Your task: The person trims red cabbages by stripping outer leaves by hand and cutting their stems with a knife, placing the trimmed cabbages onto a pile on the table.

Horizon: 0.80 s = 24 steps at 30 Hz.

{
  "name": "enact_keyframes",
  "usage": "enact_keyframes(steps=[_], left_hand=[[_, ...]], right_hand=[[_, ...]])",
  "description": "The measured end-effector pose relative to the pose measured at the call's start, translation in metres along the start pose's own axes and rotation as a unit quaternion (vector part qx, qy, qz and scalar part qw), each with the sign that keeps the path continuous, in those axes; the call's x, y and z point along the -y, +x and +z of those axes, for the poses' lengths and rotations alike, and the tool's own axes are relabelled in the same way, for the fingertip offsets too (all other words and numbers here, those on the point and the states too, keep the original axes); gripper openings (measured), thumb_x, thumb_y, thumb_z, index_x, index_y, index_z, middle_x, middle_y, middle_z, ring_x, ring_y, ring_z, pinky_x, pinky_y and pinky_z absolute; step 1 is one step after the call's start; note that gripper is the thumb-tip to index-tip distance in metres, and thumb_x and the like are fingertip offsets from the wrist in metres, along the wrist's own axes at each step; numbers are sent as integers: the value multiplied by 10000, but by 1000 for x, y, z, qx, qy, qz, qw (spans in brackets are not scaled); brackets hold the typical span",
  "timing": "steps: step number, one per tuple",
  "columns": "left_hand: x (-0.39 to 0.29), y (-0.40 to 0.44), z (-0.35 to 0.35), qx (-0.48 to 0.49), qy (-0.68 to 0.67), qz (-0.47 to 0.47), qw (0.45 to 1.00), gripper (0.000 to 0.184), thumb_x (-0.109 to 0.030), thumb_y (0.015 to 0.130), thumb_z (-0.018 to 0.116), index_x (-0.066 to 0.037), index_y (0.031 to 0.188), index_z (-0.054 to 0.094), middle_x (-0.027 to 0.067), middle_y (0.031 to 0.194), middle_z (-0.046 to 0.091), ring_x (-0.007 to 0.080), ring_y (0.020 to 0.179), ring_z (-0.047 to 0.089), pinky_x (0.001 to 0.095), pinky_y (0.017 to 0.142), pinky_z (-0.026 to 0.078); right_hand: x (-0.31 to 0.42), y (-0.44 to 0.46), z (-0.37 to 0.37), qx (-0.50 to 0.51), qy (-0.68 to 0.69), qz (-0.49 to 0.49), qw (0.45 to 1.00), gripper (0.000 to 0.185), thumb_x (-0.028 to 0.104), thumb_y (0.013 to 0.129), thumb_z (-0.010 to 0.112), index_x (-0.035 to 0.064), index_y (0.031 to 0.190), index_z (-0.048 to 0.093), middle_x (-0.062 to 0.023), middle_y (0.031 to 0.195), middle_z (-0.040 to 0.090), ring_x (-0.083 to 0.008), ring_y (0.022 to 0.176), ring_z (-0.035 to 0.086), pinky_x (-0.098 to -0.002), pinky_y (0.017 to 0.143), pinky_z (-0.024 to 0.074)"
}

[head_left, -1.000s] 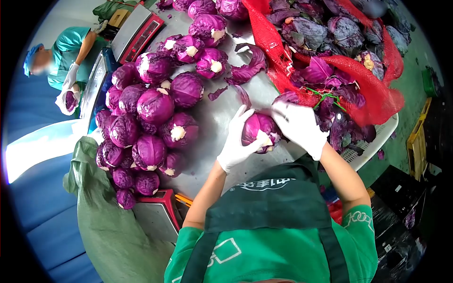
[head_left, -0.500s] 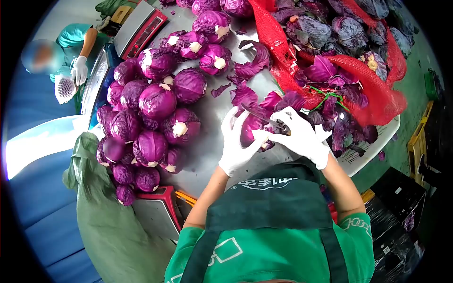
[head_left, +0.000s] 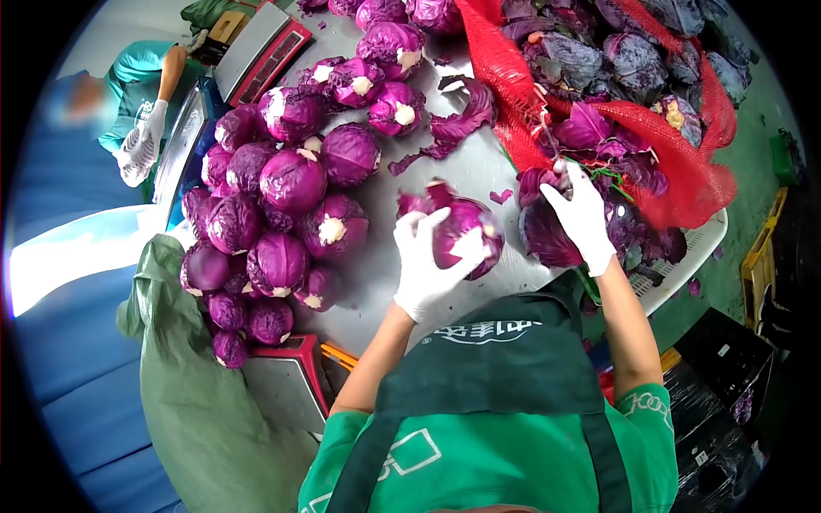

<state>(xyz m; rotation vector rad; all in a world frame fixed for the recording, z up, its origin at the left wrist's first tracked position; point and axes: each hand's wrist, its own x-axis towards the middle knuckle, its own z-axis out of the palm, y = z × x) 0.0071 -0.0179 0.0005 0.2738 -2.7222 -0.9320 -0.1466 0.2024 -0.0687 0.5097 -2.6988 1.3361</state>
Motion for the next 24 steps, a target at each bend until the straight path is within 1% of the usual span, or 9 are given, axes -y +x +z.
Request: enact_keyframes(steps=[2, 4, 5, 6, 12, 16, 20, 22, 24], left_hand=[[23, -2, 6, -24, -39, 57, 997, 933, -345, 620, 903, -24, 1331, 390, 197, 1272, 385, 341, 1184, 420, 450, 1015, 370], [12, -1, 9, 58, -184, -57, 980, 1043, -365, 589, 920, -1, 1352, 307, 187, 1368, 348, 296, 1228, 405, 434, 1039, 359], [19, -7, 23, 26, -230, -29, 972, 1093, -342, 584, 927, -7, 1393, 271, 167, 1392, 349, 271, 1258, 399, 408, 1060, 347], [4, -3, 10, 78, -149, -50, 984, 1119, -316, 600, 925, 1, 1426, 240, 172, 1396, 354, 294, 1285, 396, 409, 1091, 330], [8, -2, 10, 123, -218, -93, 964, 1112, -293, 665, 894, 21, 1479, 206, 208, 1481, 305, 334, 1387, 324, 430, 1159, 260], [16, -7, 12, 107, -157, -23, 982, 1074, -287, 683, 882, 27, 1479, 233, 230, 1500, 292, 368, 1409, 300, 435, 1166, 249], [15, -12, 9, 100, -150, 51, 982, 1051, -301, 681, 879, 10, 1471, 259, 243, 1496, 294, 395, 1407, 297, 465, 1170, 233], [13, -11, 7, 111, -148, 11, 983, 1048, -308, 675, 881, -8, 1469, 267, 251, 1507, 274, 416, 1417, 271, 493, 1172, 214], [18, -14, 10, 78, -154, 32, 984, 1051, -332, 683, 873, -10, 1473, 259, 261, 1527, 235, 439, 1434, 224, 514, 1171, 199]], right_hand=[[43, -4, -20, 114, 14, 122, 986, 420, 264, 908, 651, 37, 1246, 544, -170, 935, 674, -298, 842, 679, -369, 743, 539], [47, -25, -9, 175, 29, 14, 984, 417, 273, 984, 515, 33, 1325, 503, -185, 908, 669, -299, 780, 669, -396, 664, 529], [52, -34, -6, 231, 17, -33, 972, 435, 278, 1006, 466, 35, 1367, 476, -187, 829, 663, -317, 704, 657, -416, 617, 515], [74, -35, -9, 300, 4, 4, 954, 454, 282, 1010, 453, 40, 1394, 457, -186, 769, 653, -331, 652, 644, -429, 593, 503], [91, -23, -10, 379, 10, -13, 925, 513, 320, 1013, 435, 138, 1487, 361, -189, 747, 655, -352, 641, 643, -437, 615, 510], [73, -6, 1, 270, 19, -95, 958, 420, 324, 1020, 416, 193, 1412, 489, -163, 881, 687, -329, 637, 652, -419, 596, 526], [19, 15, 23, 237, 52, -9, 970, 383, 305, 1012, 445, 48, 1199, 657, -174, 1202, 644, -329, 1046, 649, -406, 886, 512], [36, 27, 15, 234, 69, -28, 969, 478, 395, 981, 505, 57, 1309, 583, -169, 1101, 690, -325, 1015, 657, -408, 882, 508], [93, 29, -6, 412, 19, 28, 911, 657, 507, 923, 562, 86, 1420, 478, -169, 965, 697, -339, 924, 667, -415, 850, 512]])
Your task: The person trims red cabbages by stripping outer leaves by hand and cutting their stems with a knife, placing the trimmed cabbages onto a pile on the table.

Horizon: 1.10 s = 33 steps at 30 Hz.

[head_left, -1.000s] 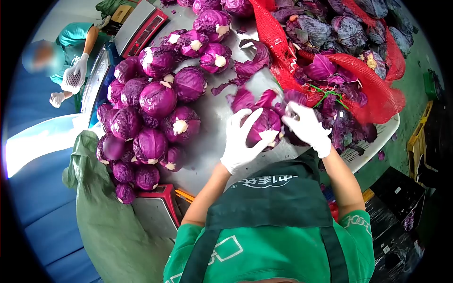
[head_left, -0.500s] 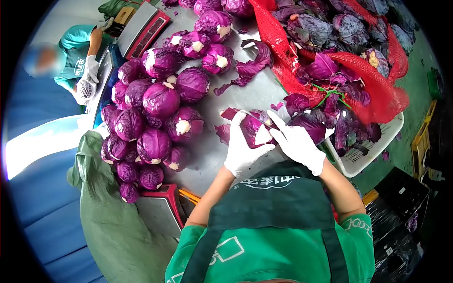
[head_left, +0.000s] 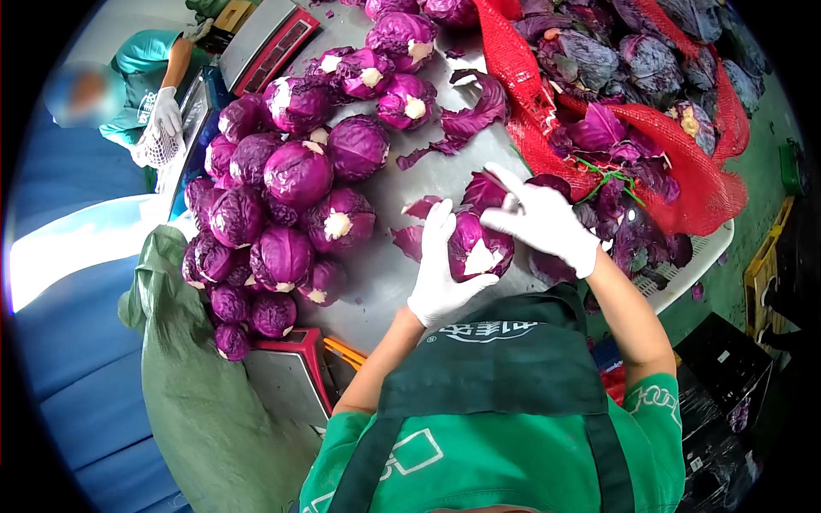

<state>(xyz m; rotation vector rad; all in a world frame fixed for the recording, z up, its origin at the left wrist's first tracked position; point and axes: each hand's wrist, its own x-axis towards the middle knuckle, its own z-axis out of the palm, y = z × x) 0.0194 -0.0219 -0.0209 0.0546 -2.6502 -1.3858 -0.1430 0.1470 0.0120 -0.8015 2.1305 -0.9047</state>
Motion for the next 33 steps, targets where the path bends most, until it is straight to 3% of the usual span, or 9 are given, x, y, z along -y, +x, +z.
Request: enact_keyframes(steps=[1, 2, 4, 5, 9, 16, 18, 24, 33], left_hand=[[6, -2, 0, 5, 39, 41, 998, 1049, -365, 698, 858, -30, 1484, 250, 269, 1546, 195, 458, 1452, 166, 528, 1174, 177], [9, -3, 0, 4, 38, 40, 998, 1049, -365, 698, 858, -30, 1484, 250, 269, 1546, 195, 458, 1452, 166, 528, 1174, 177], [11, -6, -1, -1, 46, 60, 997, 1047, -400, 711, 845, -51, 1494, 243, 275, 1562, 157, 462, 1465, 119, 531, 1178, 154], [11, -7, -3, 12, 40, 56, 998, 1046, -388, 717, 846, -75, 1507, 237, 271, 1577, 139, 454, 1474, 107, 525, 1180, 150], [12, -12, -5, 29, 6, 101, 994, 1062, -366, 673, 890, -33, 1481, 288, 270, 1582, 155, 415, 1479, 154, 488, 1185, 163], [-9, -7, -3, -94, 117, -75, 986, 1065, -453, 623, 872, -39, 1448, 339, 250, 1397, 346, 412, 1297, 334, 535, 1081, 299], [-25, 0, -15, -2, 168, -93, 981, 1054, -476, 623, 850, -70, 1454, 345, 269, 1388, 323, 447, 1282, 327, 548, 1074, 309], [-16, 1, -1, -8, 147, -69, 987, 1067, -401, 645, 860, -47, 1474, 290, 269, 1498, 238, 439, 1396, 262, 543, 1111, 289], [-21, 5, 9, -44, 120, -88, 988, 1032, -331, 659, 850, -3, 1461, 290, 269, 1477, 247, 425, 1370, 297, 487, 1128, 303]], right_hand=[[2, -2, 13, -54, -44, -68, 995, 800, 596, 861, 600, 105, 1464, 412, -156, 884, 663, -334, 870, 657, -410, 812, 516], [-7, 2, 33, -140, -123, -131, 974, 673, 532, 886, 598, 82, 1376, 496, -153, 935, 665, -327, 894, 653, -400, 794, 520], [-14, 11, 27, -60, -52, -105, 991, 512, 454, 911, 590, 67, 1246, 572, -155, 941, 657, -315, 921, 647, -406, 783, 517], [-25, 15, 35, -142, -68, -206, 966, 299, 321, 935, 563, 51, 1052, 616, -150, 869, 654, -324, 842, 655, -426, 718, 522], [-42, 46, 40, -227, -182, -144, 946, 175, 202, 922, 522, 51, 846, 567, -160, 727, 635, -360, 668, 642, -457, 613, 520], [-1, 7, 35, -239, 5, -51, 970, 389, 358, 949, 588, 51, 1188, 607, -138, 779, 629, -306, 699, 646, -415, 646, 518], [-22, 1, 63, -337, -91, -215, 912, 379, 308, 978, 542, 49, 1252, 589, -147, 805, 612, -291, 687, 634, -393, 626, 515], [-11, -45, 63, -220, -45, -62, 973, 435, 282, 1007, 459, 77, 1388, 504, -152, 808, 634, -285, 676, 640, -370, 573, 507], [0, -47, 74, -135, -109, -4, 985, 502, 292, 1015, 432, 136, 1488, 378, -146, 865, 679, -294, 650, 650, -385, 573, 505]])
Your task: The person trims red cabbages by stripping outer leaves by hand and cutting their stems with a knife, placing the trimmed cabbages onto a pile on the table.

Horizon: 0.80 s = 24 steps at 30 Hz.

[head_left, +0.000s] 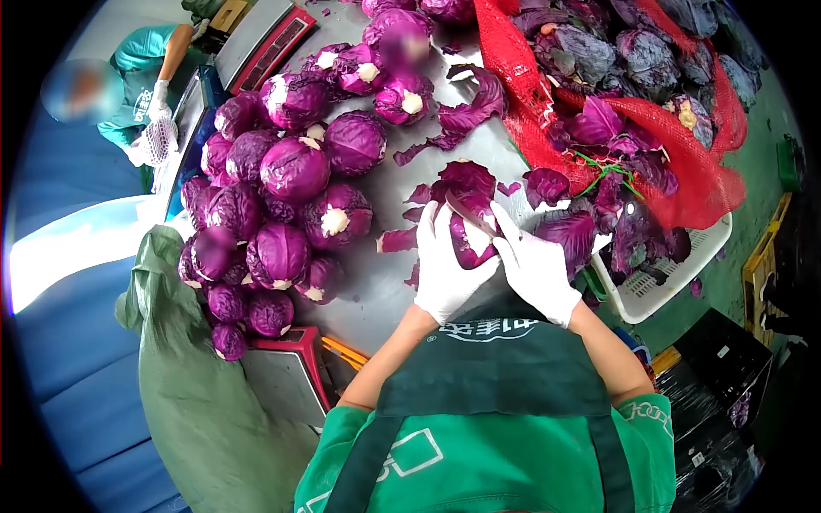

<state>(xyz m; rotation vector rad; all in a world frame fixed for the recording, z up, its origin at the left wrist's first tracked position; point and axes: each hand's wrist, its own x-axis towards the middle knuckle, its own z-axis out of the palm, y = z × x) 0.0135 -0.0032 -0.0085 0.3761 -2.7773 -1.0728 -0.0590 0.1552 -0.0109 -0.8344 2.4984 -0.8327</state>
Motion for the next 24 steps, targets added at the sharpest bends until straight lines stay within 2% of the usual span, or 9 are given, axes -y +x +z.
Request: enact_keyframes(steps=[8, 10, 11, 12, 15, 18, 19, 22, 24], left_hand=[[-4, -8, 4, -32, -18, -6, 999, 984, -276, 648, 860, -7, 1428, 323, 260, 1461, 263, 433, 1354, 313, 493, 1118, 308], [-1, -15, 7, -53, -23, 23, 998, 988, -241, 615, 869, -7, 1407, 326, 255, 1436, 299, 431, 1347, 321, 493, 1128, 285], [1, -17, 6, -55, -31, 15, 998, 999, -223, 613, 874, -5, 1411, 314, 239, 1429, 307, 401, 1348, 335, 468, 1131, 284], [8, -18, 7, -57, -52, 8, 997, 1013, -213, 617, 877, -2, 1418, 295, 227, 1426, 312, 379, 1345, 346, 451, 1132, 287], [14, -16, -1, -45, -117, -35, 991, 1056, -186, 636, 881, 9, 1442, 226, 204, 1415, 325, 322, 1333, 371, 406, 1133, 293], [14, -12, -4, 16, -130, -53, 990, 1154, -231, 635, 872, 43, 1486, 142, 235, 1476, 265, 357, 1402, 278, 422, 1174, 237], [12, -9, -5, 31, -130, -54, 990, 1160, -230, 635, 873, 45, 1488, 138, 237, 1486, 255, 361, 1413, 264, 427, 1179, 225], [7, 2, -12, 87, -204, -31, 975, 1125, -244, 650, 860, 22, 1494, 164, 247, 1514, 230, 385, 1437, 225, 450, 1185, 199], [8, 8, -18, 113, -136, 17, 984, 1111, -242, 654, 854, 17, 1493, 173, 252, 1519, 223, 398, 1441, 209, 458, 1185, 193]], right_hand=[[-30, 23, 10, -191, 36, -33, 980, 344, 256, 1007, 462, 171, 1318, 580, -140, 765, 672, -276, 574, 643, -384, 511, 497], [-77, 43, 22, -216, 60, 12, 975, 328, 251, 1017, 433, 114, 1245, 624, -167, 953, 704, -317, 766, 696, -402, 639, 549], [-100, 54, 17, -172, 127, 49, 976, 411, 317, 1028, 434, 49, 1300, 588, -186, 1191, 659, -305, 1094, 652, -363, 945, 487], [-139, 70, 34, -255, 114, 21, 960, 406, 298, 1024, 451, 30, 1295, 591, -181, 1061, 696, -254, 954, 693, -348, 860, 520], [-77, 70, -27, -130, 243, 133, 952, 522, 292, 983, 555, 56, 1436, 446, -80, 758, 639, -169, 646, 622, -303, 653, 514], [-11, 46, -55, 27, 154, 17, 988, 746, 374, 855, 720, 103, 1472, 400, -89, 934, 654, -166, 724, 630, -297, 691, 520], [-5, 42, -49, -3, 123, -108, 987, 649, 490, 858, 665, 141, 1377, 491, -139, 1009, 632, -271, 858, 672, -370, 779, 534], [-5, 49, -45, 73, 67, -128, 987, 579, 493, 863, 622, 129, 1303, 527, -160, 1079, 605, -344, 936, 649, -439, 802, 523], [-16, 55, -47, 77, 34, -159, 984, 494, 446, 877, 607, 91, 1220, 584, -156, 964, 636, -341, 899, 655, -435, 781, 527]])
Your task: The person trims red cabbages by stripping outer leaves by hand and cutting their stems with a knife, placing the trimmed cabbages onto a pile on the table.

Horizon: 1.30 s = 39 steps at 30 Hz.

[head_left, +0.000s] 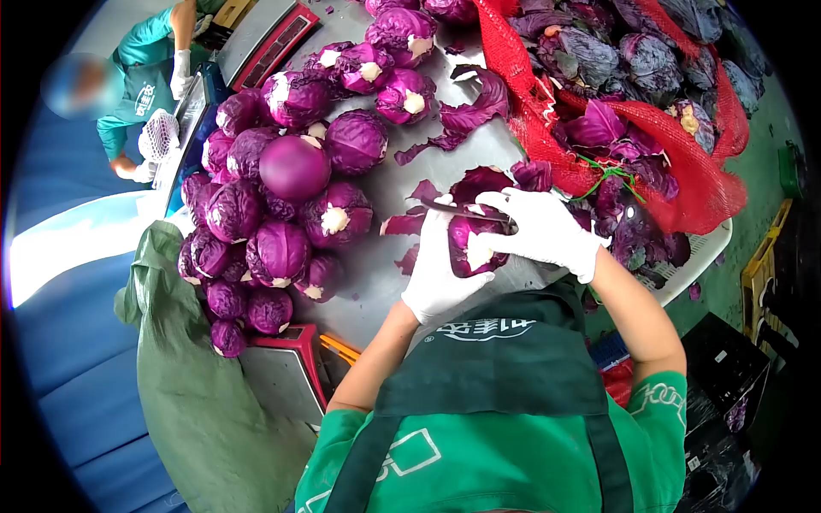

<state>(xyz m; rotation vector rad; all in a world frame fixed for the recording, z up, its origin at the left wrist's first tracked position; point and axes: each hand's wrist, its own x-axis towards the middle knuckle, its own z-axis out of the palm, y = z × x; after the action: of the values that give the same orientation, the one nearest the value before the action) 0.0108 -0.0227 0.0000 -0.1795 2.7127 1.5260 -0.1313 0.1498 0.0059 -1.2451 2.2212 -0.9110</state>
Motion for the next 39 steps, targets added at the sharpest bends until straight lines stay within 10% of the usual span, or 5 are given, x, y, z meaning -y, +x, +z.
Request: enact_keyframes(steps=[9, 13, 18, 23, 39], left_hand=[[-2, -7, 2, 17, 126, 95, 987, 1103, -212, 623, 880, 16, 1477, 220, 260, 1499, 273, 425, 1419, 263, 474, 1171, 234], [2, -10, 2, -70, 95, 30, 993, 1073, -297, 601, 897, 0, 1440, 298, 256, 1480, 285, 422, 1378, 300, 479, 1145, 280], [-2, -10, -2, -83, 149, -52, 984, 1104, -447, 591, 898, -91, 1464, 325, 271, 1401, 278, 455, 1298, 324, 520, 1097, 320], [1, -11, 2, -79, 167, -32, 982, 1090, -386, 611, 890, -92, 1475, 294, 281, 1399, 269, 468, 1298, 296, 527, 1086, 314], [-1, -17, 13, -110, 154, -59, 980, 1121, -409, 633, 880, -75, 1499, 252, 288, 1436, 199, 470, 1329, 256, 522, 1117, 281]], right_hand=[[-53, 18, 10, -131, -166, 71, 975, 188, 190, 858, 570, 32, 955, 601, -137, 711, 655, -335, 681, 663, -445, 661, 530], [-39, 7, -10, -126, 10, 239, 963, 583, 320, 919, 642, 63, 1411, 464, -117, 738, 653, -183, 666, 660, -316, 636, 518], [9, -39, 50, -148, 31, 95, 984, 478, 267, 995, 495, 74, 1426, 425, -206, 1064, 672, -372, 841, 674, -441, 728, 530], [38, -54, 66, -120, 1, 105, 987, 582, 294, 1002, 485, 9, 1483, 326, -134, 710, 606, -271, 540, 603, -378, 483, 474], [19, -48, 63, -220, -52, 144, 964, 420, 270, 999, 500, 193, 1412, 507, -106, 763, 604, -265, 601, 607, -359, 546, 489]])
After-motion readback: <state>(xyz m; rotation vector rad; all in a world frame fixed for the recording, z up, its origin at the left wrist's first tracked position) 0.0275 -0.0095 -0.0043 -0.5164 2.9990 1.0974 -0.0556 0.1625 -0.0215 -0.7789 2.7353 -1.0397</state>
